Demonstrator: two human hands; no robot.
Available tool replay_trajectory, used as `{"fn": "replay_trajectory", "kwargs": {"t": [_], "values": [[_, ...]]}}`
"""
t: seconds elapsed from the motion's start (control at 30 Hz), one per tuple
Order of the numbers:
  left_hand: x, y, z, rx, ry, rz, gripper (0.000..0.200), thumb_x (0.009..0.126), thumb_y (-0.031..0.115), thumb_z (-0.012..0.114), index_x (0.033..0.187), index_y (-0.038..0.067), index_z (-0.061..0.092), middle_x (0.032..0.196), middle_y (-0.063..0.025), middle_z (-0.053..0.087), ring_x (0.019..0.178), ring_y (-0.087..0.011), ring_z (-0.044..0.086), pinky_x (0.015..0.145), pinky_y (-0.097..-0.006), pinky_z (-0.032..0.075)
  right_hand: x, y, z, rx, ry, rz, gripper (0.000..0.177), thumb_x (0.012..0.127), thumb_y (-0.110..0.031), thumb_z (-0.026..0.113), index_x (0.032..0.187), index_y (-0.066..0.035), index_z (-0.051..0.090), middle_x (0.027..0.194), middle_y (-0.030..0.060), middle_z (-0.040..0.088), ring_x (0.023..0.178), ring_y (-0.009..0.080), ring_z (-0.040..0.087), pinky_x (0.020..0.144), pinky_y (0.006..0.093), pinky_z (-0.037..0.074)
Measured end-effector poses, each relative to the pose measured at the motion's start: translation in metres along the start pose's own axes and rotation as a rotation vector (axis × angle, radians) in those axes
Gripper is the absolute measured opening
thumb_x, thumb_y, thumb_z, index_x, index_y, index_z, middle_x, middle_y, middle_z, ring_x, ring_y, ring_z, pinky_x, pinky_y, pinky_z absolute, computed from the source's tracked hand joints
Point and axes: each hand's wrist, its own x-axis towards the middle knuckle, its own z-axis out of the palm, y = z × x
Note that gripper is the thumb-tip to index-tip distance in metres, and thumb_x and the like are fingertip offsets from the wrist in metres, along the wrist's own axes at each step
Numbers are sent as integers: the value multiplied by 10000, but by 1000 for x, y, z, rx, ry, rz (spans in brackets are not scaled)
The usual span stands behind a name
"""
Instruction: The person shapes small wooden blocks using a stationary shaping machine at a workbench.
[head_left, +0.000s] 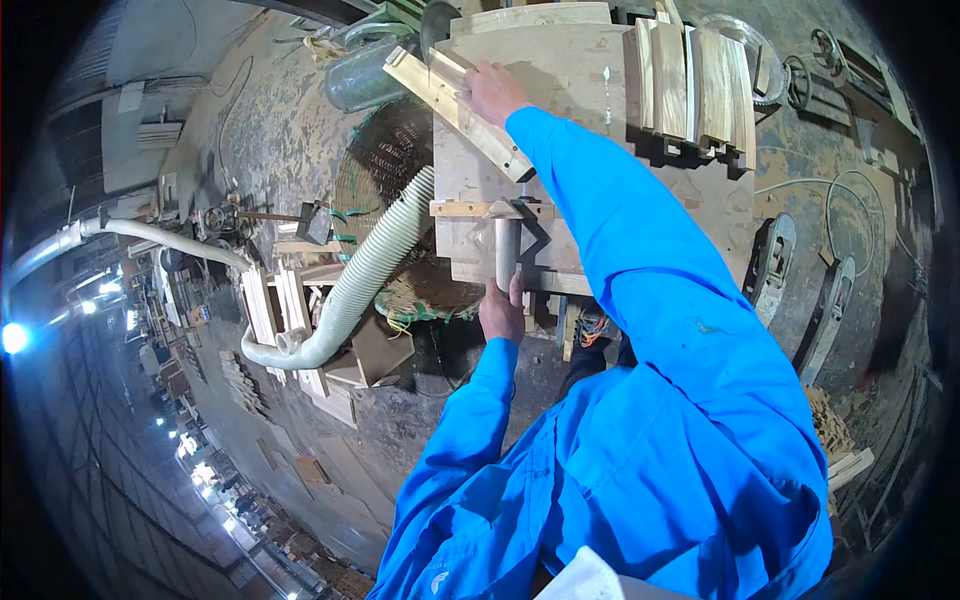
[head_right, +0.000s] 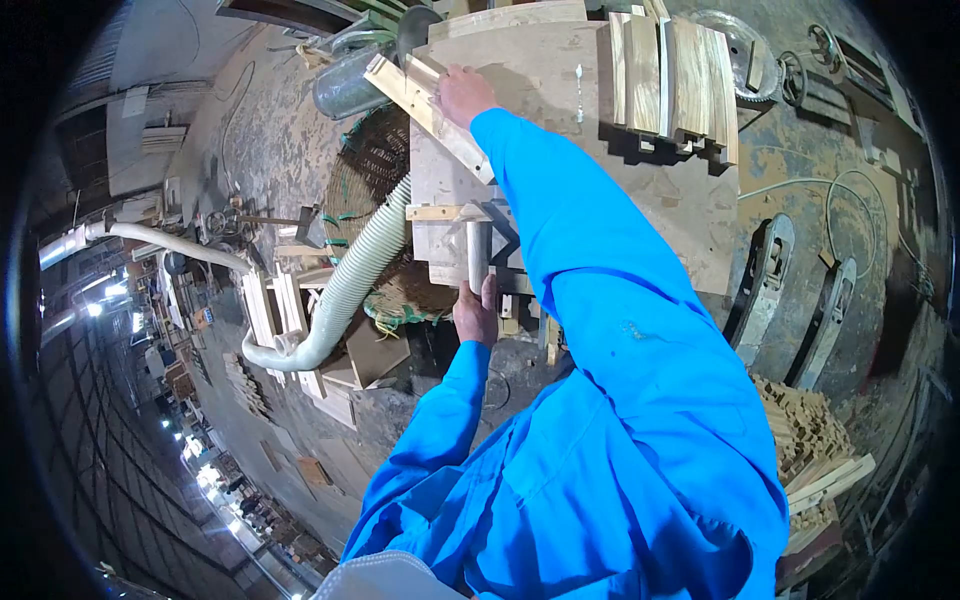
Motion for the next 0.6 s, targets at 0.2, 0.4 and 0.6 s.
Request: {"fn": "replay_trajectory", "kwargs": {"t": [0.2, 0.4, 0.6], "values": [[-3, -2, 1, -2, 6, 26, 586, 1038, 544, 587, 1029, -41, 606, 872, -313, 706, 863, -501, 707, 736, -569, 530, -8, 2, 0, 10, 12, -21, 368, 954, -333, 701, 1106, 2, 718, 1191, 192, 634, 1113, 412, 635, 938, 512, 554], [-6, -5, 0, -6, -1, 48, 530, 1042, 514, 593, 1075, -14, 592, 918, -316, 708, 896, -519, 692, 739, -586, 529, -7, -1, -4, 18, 12, -20, 403, 952, -357, 708, 1137, 1, 701, 1195, 192, 631, 1107, 410, 636, 931, 504, 555], [-11, -1, 2, -29, -3, 55, 495, 1045, 494, 593, 1116, 4, 581, 943, -316, 712, 912, -529, 685, 747, -600, 534, -9, -1, -5, -16, -32, -16, 399, 950, -355, 708, 1128, 1, 705, 1181, 206, 634, 1111, 408, 636, 930, 494, 557]]}}
